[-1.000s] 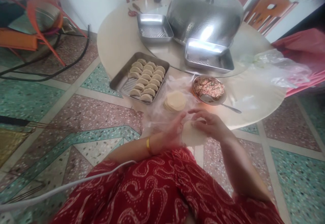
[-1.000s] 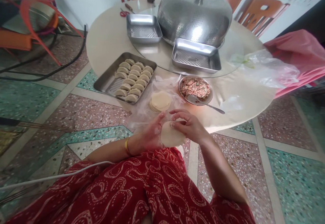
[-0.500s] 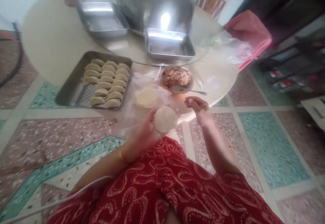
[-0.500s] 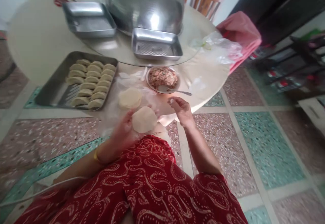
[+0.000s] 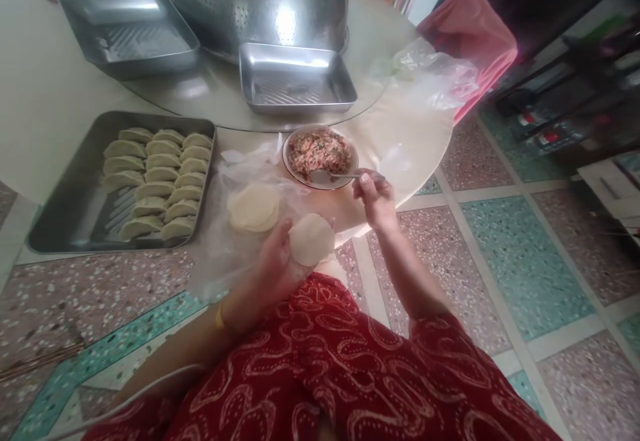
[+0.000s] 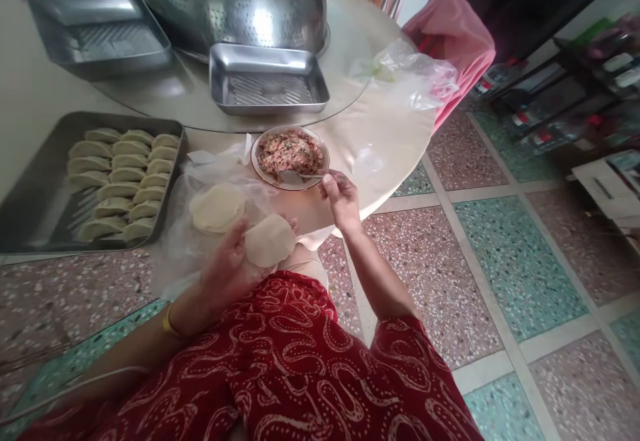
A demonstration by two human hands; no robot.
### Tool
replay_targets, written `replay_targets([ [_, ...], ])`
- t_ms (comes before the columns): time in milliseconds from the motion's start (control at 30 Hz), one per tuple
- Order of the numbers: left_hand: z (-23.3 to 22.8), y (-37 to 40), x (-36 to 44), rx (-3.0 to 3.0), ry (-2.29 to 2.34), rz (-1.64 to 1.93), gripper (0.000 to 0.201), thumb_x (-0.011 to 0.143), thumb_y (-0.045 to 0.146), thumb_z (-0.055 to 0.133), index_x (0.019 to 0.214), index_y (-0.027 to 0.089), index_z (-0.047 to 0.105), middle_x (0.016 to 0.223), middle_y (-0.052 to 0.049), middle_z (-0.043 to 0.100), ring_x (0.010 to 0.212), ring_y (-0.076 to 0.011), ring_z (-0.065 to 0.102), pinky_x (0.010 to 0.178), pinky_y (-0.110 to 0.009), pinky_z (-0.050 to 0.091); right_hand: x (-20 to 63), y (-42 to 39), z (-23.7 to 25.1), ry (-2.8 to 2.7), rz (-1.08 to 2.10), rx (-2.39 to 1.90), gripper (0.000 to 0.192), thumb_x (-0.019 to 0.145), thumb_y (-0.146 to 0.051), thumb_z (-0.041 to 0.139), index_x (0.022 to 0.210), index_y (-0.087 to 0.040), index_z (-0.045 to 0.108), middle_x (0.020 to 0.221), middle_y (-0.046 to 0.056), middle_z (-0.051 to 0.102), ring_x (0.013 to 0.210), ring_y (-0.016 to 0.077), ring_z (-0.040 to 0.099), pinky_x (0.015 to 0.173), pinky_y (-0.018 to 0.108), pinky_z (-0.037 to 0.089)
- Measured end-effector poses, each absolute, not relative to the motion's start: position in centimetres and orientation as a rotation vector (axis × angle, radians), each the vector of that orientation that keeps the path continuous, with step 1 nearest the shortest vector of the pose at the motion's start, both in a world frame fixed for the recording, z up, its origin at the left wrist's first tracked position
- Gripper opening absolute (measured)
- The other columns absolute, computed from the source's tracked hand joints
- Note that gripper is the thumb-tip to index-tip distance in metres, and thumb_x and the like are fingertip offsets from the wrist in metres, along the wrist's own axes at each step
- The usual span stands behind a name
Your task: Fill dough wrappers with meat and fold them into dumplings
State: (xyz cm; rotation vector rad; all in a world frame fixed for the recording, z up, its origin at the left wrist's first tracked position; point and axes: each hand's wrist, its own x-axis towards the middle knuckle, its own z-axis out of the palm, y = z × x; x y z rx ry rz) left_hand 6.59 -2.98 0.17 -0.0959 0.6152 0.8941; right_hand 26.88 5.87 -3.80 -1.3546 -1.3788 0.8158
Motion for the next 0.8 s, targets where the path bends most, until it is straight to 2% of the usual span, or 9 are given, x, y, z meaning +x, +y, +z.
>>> replay_targets([
  [133, 0.0, -2.7, 6.4, -0.107, 0.642, 0.890, 0.056, 0.103, 0.042, 0.038, 0.142, 0.004, 0.049, 0.117, -0.019, 0.071, 0.116, -0.0279, 0.066, 0.105, -0.040, 0.050, 26.8, 5.0, -1.6, -1.741, 0.441, -1.257, 0.023, 0.095, -0.044, 0.056, 0.089, -0.027, 0.070, 0.090, 0.003, 0.074, 0.086, 0.0193, 0.070, 0.077, 0.037, 0.057],
  [267, -0.4, -2.3, 6.5, -0.140, 0.655, 0.876, 0.057, 0.103, 0.042, 0.037, 0.143, 0.003, 0.048, 0.119, -0.019, 0.071, 0.118, -0.0276, 0.066, 0.107, -0.040, 0.049, 27.4, 4.5, -0.1, -1.861, 0.284, -1.148, 0.017, 0.096, -0.036, 0.058, 0.096, -0.030, 0.074, 0.095, 0.001, 0.077, 0.090, 0.0199, 0.072, 0.080, 0.038, 0.060],
  [467, -0.7, -2.0, 6.6, -0.153, 0.652, 0.864, 0.059, 0.103, 0.045, 0.035, 0.142, 0.002, 0.049, 0.120, -0.020, 0.070, 0.122, -0.0275, 0.063, 0.110, -0.040, 0.046, 27.2, 5.6, -1.0, -1.888, 0.396, -1.069, 0.016, 0.096, -0.033, 0.060, 0.100, -0.030, 0.075, 0.098, 0.001, 0.077, 0.096, 0.0205, 0.072, 0.084, 0.039, 0.061],
  [700, -0.7, -1.8, 6.6, -0.142, 0.698, 0.851, 0.062, 0.102, 0.047, 0.037, 0.145, 0.003, 0.046, 0.118, -0.019, 0.072, 0.116, -0.0286, 0.067, 0.110, -0.043, 0.046, 27.9, 4.9, -1.0, -1.868, 0.566, -1.151, 0.020, 0.094, -0.043, 0.062, 0.095, -0.029, 0.077, 0.096, 0.001, 0.078, 0.092, 0.0203, 0.073, 0.080, 0.038, 0.062],
  [800, -1.0, -1.7, 6.6, -0.138, 0.682, 0.852, 0.062, 0.102, 0.045, 0.037, 0.147, 0.003, 0.044, 0.116, -0.019, 0.073, 0.113, -0.0277, 0.068, 0.109, -0.042, 0.047, 28.4, 4.9, -0.4, -1.876, 0.609, -1.134, 0.016, 0.093, -0.039, 0.065, 0.094, -0.030, 0.077, 0.094, 0.001, 0.078, 0.091, 0.0193, 0.073, 0.079, 0.037, 0.062],
])
